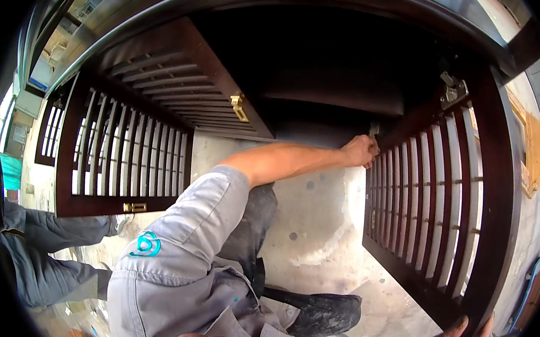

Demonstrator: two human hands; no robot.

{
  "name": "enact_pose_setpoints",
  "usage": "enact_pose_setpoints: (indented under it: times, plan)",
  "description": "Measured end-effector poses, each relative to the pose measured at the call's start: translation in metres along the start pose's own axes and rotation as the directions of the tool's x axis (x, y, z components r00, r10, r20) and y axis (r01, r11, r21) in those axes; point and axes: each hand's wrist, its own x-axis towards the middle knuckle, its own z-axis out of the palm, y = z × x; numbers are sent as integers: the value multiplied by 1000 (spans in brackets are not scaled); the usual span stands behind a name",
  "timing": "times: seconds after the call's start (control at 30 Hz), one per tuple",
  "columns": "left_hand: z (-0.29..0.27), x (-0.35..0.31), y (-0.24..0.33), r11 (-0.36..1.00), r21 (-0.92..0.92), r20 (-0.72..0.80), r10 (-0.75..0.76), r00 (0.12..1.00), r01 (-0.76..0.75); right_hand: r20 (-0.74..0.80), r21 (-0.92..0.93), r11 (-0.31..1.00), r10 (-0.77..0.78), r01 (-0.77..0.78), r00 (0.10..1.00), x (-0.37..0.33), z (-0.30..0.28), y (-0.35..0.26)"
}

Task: The person uses a screwdriver to tighten screws on a dark brown wooden cabinet door with horizontal slats. They adjust the door position and continue securing it to the cabinet frame.

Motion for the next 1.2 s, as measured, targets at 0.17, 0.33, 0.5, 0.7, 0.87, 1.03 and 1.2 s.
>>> enact_pose_setpoints:
  times: [0.17,0.33,0.5,0.7,0.87,1.03,1.2]
  plan:
    - [3,20,16,928,-161,165,-310,936,336,127,85,996,4,-15,992,-2,0,12]
    - [-24,27,-9,888,-253,202,-340,919,384,90,163,985,34,-48,995,-1,15,3]
    - [-19,18,-3,899,-285,265,-261,928,334,17,176,977,120,-121,993,-7,9,-2]
    - [-44,34,-7,882,-271,466,-231,854,386,-216,-58,993,87,-102,973,-27,14,-26]
    - [-55,45,-10,900,-254,531,-176,829,354,16,267,964,-5,0,1000,-114,49,-54]
    - [-50,44,-12,889,-267,566,-167,807,371,977,-95,132,203,-987,-67,-162,153,-78]
    - [-54,50,-14,881,-268,593,-167,787,389,974,118,124,178,-985,139,-172,226,-94]
